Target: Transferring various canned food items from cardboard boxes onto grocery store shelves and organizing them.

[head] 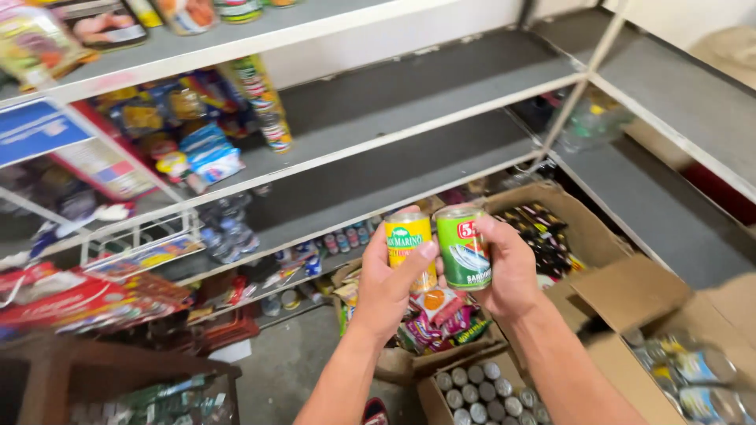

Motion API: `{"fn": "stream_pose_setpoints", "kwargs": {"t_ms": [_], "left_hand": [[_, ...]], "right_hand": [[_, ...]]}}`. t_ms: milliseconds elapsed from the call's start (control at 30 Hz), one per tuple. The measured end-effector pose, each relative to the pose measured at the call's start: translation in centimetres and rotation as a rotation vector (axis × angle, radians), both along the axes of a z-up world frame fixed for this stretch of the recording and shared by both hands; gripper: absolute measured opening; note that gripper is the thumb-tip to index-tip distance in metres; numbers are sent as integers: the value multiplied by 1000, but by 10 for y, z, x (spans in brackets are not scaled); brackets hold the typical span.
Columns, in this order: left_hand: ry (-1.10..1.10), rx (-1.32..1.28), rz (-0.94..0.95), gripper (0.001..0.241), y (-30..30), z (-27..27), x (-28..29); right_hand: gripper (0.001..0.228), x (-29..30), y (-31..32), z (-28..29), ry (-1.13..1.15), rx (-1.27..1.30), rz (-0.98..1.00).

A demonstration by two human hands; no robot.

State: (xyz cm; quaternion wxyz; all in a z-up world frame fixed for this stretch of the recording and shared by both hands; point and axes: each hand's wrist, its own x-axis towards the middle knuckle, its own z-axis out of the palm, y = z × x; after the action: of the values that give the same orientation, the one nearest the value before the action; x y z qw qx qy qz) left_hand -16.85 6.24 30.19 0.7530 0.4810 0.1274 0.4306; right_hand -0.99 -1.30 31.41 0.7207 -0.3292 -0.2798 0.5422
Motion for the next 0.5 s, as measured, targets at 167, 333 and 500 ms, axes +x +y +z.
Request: {"fn": "stream_pose_setpoints", "kwargs": {"t_ms": [167,333,500], "left_hand": [[-6,-68,109,39,45,17,-42],[-1,47,269,41,92,9,-66],[6,64,296,44,134,4,-78]], "right_hand": [[45,-35,69,16,-105,18,151],[43,-66,123,20,-200,-60,184],[39,-85,170,23,-286,-98,177]]}}
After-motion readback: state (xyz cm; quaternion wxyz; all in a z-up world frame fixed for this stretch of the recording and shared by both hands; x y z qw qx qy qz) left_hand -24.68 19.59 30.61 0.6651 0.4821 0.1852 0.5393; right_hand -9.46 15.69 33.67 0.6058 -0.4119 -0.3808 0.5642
